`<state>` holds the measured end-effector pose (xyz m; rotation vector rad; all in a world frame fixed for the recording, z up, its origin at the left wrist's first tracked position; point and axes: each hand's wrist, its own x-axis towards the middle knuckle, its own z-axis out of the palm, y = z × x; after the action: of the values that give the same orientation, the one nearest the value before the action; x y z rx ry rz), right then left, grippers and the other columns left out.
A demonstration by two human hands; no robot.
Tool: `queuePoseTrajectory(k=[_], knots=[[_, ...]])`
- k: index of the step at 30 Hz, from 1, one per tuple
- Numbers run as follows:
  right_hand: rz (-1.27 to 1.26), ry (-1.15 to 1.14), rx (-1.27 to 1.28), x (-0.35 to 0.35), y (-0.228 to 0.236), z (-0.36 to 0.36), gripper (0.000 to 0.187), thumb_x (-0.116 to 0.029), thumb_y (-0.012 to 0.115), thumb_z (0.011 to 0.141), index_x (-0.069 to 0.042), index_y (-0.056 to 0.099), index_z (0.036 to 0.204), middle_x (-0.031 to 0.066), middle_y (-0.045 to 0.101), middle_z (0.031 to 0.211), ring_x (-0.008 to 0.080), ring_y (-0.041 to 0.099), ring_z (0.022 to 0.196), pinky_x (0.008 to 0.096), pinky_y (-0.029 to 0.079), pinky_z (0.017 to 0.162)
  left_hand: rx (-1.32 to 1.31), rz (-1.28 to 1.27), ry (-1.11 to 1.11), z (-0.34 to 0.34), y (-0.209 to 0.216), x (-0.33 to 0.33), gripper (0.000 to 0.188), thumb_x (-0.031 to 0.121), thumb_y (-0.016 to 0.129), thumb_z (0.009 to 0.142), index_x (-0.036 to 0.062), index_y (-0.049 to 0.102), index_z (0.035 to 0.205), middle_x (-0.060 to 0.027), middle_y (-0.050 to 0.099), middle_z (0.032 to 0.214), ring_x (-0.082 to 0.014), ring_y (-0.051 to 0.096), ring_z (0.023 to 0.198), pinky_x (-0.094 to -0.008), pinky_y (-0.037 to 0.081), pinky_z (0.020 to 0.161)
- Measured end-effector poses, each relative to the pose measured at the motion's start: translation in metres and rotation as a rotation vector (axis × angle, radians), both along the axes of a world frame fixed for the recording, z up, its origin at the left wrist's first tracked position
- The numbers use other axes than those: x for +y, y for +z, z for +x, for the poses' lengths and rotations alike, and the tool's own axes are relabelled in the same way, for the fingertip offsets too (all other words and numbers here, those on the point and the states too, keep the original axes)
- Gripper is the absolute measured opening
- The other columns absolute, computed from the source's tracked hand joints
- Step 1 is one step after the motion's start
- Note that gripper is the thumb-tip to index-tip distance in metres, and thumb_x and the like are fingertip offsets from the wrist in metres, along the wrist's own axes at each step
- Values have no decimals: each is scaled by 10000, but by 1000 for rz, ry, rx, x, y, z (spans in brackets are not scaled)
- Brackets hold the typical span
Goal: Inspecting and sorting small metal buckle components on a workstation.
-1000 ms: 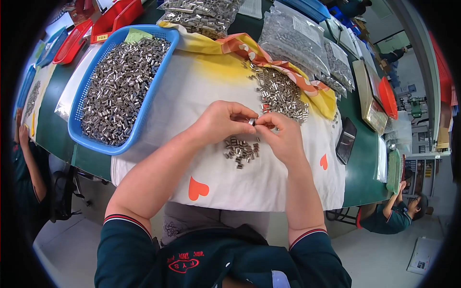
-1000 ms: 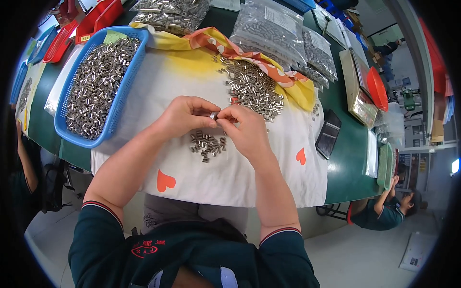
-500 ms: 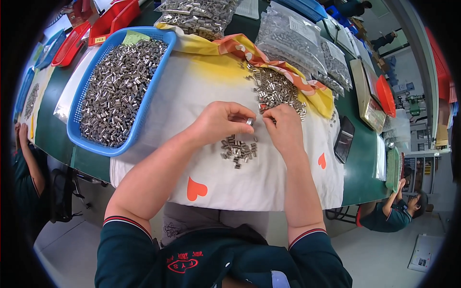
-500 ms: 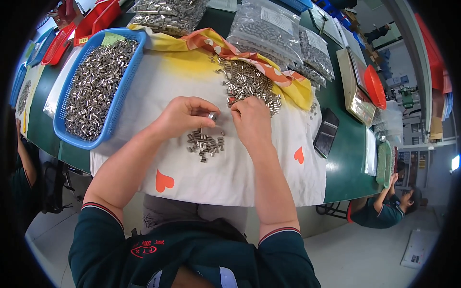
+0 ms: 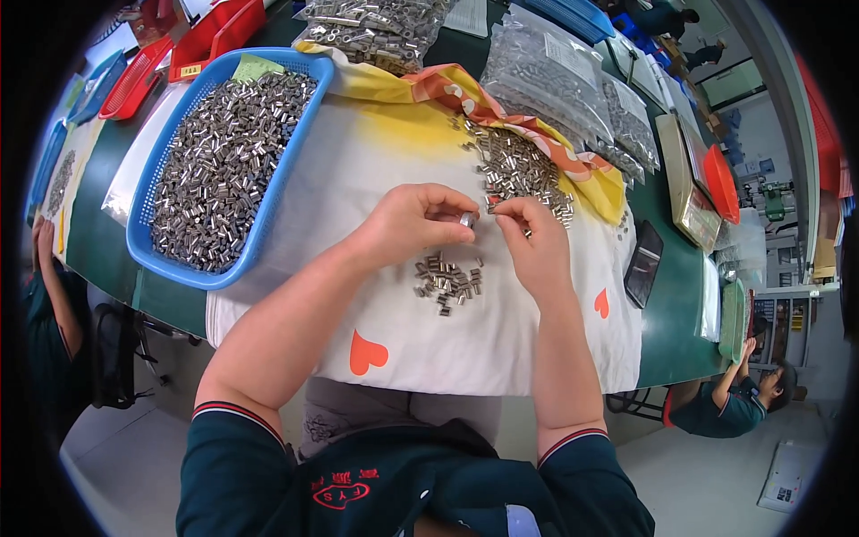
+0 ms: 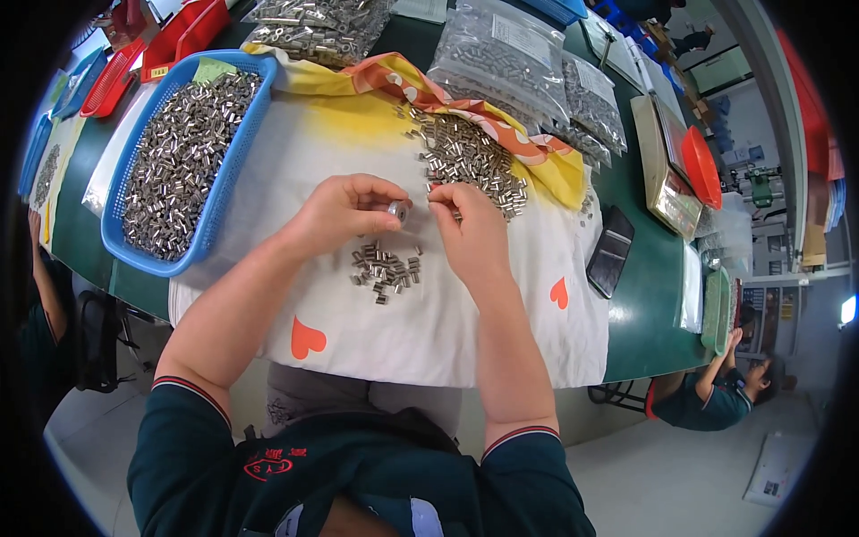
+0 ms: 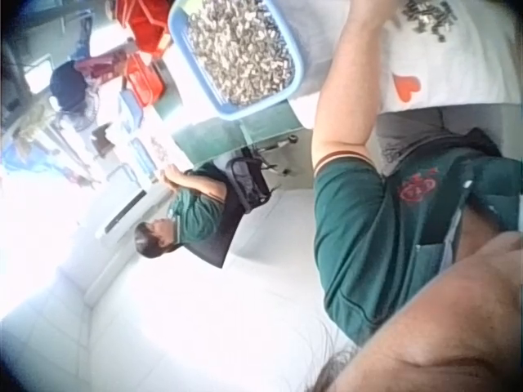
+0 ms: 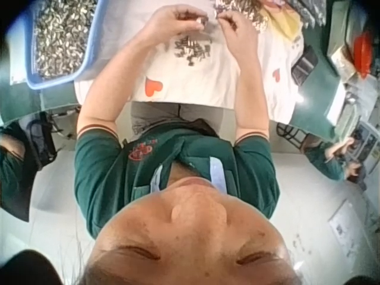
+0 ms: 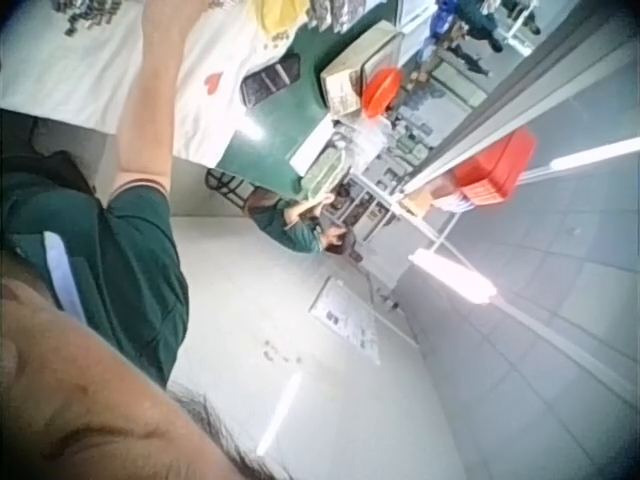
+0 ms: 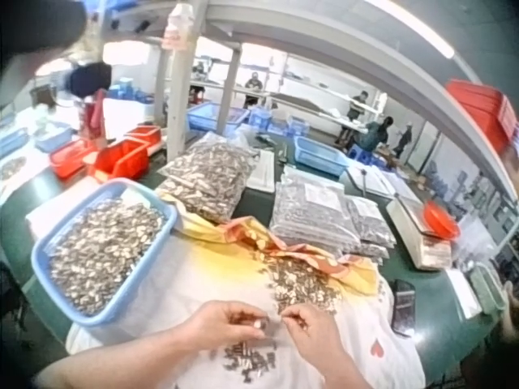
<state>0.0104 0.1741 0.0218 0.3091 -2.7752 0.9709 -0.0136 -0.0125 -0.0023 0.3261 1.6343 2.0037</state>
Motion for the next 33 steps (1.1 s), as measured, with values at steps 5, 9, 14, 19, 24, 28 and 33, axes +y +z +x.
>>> queuePoseTrajectory(k=[5, 9, 14, 19, 24, 28, 33], knots=[[-473, 122, -189, -7, 4, 7, 71, -16, 579, 752, -2, 599, 819, 54, 601, 789, 119, 563, 725, 232, 445, 669, 1, 53, 34, -1, -1, -1, 309, 11, 648, 739, -45, 558, 1028, -58, 612, 862, -87, 575, 790, -214, 475, 719], [-395, 110, -217, -13, 9, 10, 81, -21, 599, 736, 4, 595, 813, 50, 599, 766, 123, 565, 736, 242, 447, 669, 2, 69, 17, 0, -6, -1, 296, 13, 648, 740, -47, 561, 1017, -53, 612, 852, -86, 574, 772, -211, 473, 710], [44, 159, 83, -18, 11, 14, 86, -19, 610, 708, -2, 592, 790, 71, 604, 762, 179, 583, 712, 280, 456, 641, 94, -116, 71, 4, -2, 4, 273, 33, 676, 717, -20, 606, 975, -43, 625, 827, -76, 568, 737, -208, 469, 675], [-88, 159, 20, -14, 10, 12, 96, -35, 603, 715, -17, 598, 810, 88, 604, 761, 196, 583, 688, 287, 456, 624, 99, -141, 69, 4, -1, 2, 277, 46, 684, 709, -14, 614, 969, -46, 630, 826, -75, 568, 731, -211, 470, 674], [-220, 177, -173, -6, 11, 8, 96, -42, 586, 732, -20, 602, 825, 90, 610, 757, 195, 584, 690, 282, 455, 621, 76, -65, 29, 5, -6, 3, 285, 53, 689, 704, -18, 610, 969, -46, 630, 823, -76, 569, 729, -216, 471, 679], [-159, 33, -71, 7, 5, -2, 86, -56, 602, 725, -34, 609, 808, 82, 599, 768, 206, 574, 704, 295, 450, 633, 102, -118, -3, 5, 0, 3, 279, 48, 688, 704, -17, 608, 964, -42, 627, 823, -73, 567, 740, -218, 470, 686], [217, 44, 234, 4, -14, -12, 83, -85, 631, 692, -67, 618, 772, 57, 566, 776, 227, 541, 761, 341, 423, 696, 128, -124, 7, 4, -4, 3, 267, 43, 684, 708, -14, 609, 958, -34, 621, 822, -69, 562, 745, -214, 467, 690]])
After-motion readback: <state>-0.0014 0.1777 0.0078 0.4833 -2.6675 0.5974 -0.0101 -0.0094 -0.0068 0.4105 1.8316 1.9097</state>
